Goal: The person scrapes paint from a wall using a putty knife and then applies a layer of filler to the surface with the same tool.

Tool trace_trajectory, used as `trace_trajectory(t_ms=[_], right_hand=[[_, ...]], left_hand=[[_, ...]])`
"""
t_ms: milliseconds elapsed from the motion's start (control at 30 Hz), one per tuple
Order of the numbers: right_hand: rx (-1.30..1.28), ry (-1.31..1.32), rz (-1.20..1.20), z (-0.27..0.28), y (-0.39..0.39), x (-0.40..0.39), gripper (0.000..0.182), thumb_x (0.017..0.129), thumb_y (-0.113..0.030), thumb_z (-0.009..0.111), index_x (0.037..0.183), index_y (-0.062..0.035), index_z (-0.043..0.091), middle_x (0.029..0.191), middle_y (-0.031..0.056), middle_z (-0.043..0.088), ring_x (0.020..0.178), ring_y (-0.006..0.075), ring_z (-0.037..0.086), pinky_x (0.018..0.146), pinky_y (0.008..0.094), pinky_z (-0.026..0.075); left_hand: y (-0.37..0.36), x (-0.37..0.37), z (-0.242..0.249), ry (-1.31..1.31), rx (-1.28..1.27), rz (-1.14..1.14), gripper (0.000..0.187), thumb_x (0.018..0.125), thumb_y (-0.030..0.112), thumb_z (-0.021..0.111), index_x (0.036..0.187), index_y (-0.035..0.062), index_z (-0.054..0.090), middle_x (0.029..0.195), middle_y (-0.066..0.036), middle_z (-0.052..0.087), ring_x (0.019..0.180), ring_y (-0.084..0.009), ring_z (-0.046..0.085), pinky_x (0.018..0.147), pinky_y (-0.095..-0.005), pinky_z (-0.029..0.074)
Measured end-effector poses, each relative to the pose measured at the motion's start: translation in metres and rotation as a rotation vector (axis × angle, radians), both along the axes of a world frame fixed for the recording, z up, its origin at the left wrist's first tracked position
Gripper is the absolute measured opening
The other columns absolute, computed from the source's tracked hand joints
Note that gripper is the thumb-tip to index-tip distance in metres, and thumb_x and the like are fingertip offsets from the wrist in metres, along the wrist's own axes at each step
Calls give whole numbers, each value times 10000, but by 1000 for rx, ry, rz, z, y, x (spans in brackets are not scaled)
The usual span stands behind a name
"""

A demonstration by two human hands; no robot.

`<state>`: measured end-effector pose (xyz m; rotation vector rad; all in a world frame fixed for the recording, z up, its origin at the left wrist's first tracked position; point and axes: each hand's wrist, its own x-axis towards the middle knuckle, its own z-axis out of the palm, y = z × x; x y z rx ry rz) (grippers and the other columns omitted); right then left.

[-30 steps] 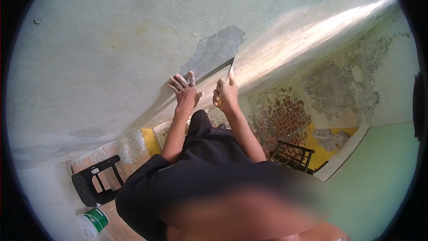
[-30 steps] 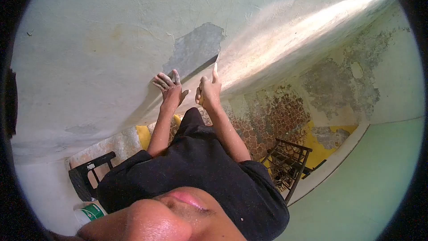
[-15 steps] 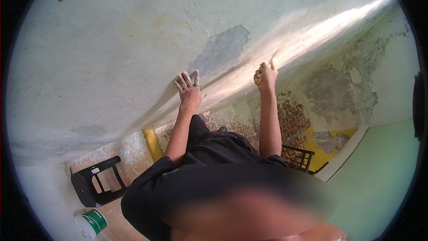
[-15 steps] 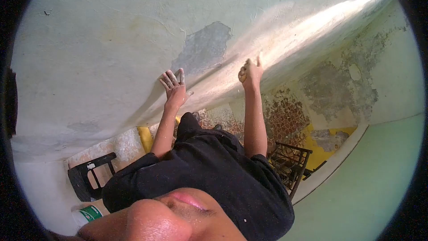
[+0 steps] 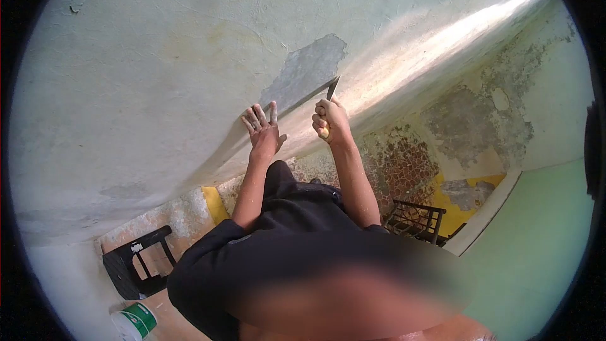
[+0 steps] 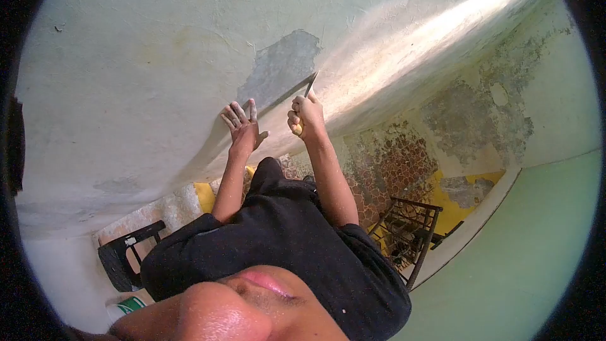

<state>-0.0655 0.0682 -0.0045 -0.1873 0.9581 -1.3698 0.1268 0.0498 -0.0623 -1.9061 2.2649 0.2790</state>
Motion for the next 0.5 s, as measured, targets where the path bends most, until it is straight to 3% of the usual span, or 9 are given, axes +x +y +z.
trace_trajectory(t_ms=[33, 100, 167, 200, 233, 300, 333, 400, 500], right_hand=[[2, -2, -2, 1, -1, 2, 181, 946, 12, 471, 1055, -133, 469, 693, 20, 432, 389, 127, 383, 306, 314, 282], [73, 73, -33, -1, -3, 5, 407, 941, 25, 462, 1315, -130, 503, 669, 20, 432, 385, 138, 397, 308, 327, 307], [17, 277, -116, -15, 1, 25, 738, 932, 44, 458, 1618, -181, 302, 615, 13, 433, 384, 146, 421, 316, 336, 338], [28, 334, -126, -20, 2, 27, 883, 927, 51, 468, 1685, -212, 97, 560, 3, 427, 385, 147, 446, 326, 337, 360], [26, 333, -125, -25, 5, 30, 883, 927, 51, 468, 1685, -212, 97, 560, 3, 427, 385, 147, 446, 326, 337, 360], [-20, 459, -220, -22, 11, 34, 599, 943, 11, 500, 1516, -130, 396, 622, 1, 420, 389, 140, 435, 322, 332, 317], [-28, 459, -221, -19, 12, 33, 599, 943, 11, 500, 1516, -130, 396, 622, 1, 420, 389, 140, 435, 322, 332, 317], [-36, 429, -184, -8, 16, 31, 836, 948, 17, 491, 1679, -204, 150, 559, -2, 426, 393, 141, 441, 338, 341, 363], [65, 316, -69, -6, 18, 35, 788, 952, -7, 508, 1662, -193, 221, 588, -1, 429, 404, 137, 435, 340, 340, 355]], left_hand=[[2, -1, 2, -8, 27, 24, 1203, 871, 528, 757, 1674, 176, -67, 1666, -382, -23, 1538, -582, -49, 1206, -714, -52], [-1, 6, -15, 9, -43, -29, 1250, 858, 559, 759, 1662, 134, -99, 1635, -429, -55, 1517, -615, -72, 1191, -731, -58], [6, 12, -20, 27, -109, -81, 1300, 844, 589, 760, 1650, 91, -131, 1603, -476, -87, 1496, -648, -95, 1176, -748, -63], [7, 13, -13, 55, -90, -92, 1316, 839, 599, 760, 1646, 97, -150, 1606, -464, -115, 1500, -632, -123, 1181, -738, -70], [9, 14, -6, 83, -71, -102, 1331, 834, 609, 760, 1641, 103, -170, 1609, -452, -143, 1503, -616, -151, 1186, -728, -78], [16, 14, 0, 67, -67, -94, 1364, 810, 636, 768, 1639, 116, -183, 1618, -424, -179, 1514, -580, -185, 1195, -710, -87], [19, 15, 4, 87, -78, -104, 1380, 797, 646, 774, 1639, 118, -184, 1622, -414, -188, 1516, -572, -192, 1196, -709, -91], [25, 14, 15, 106, -98, -116, 1396, 783, 655, 780, 1639, 120, -185, 1625, -404, -198, 1518, -564, -200, 1196, -708, -95], [38, 12, 24, 170, -109, -79, 1389, 770, 575, 832, 1652, 153, -154, 1678, -301, -194, 1554, -478, -194, 1228, -666, -77]])
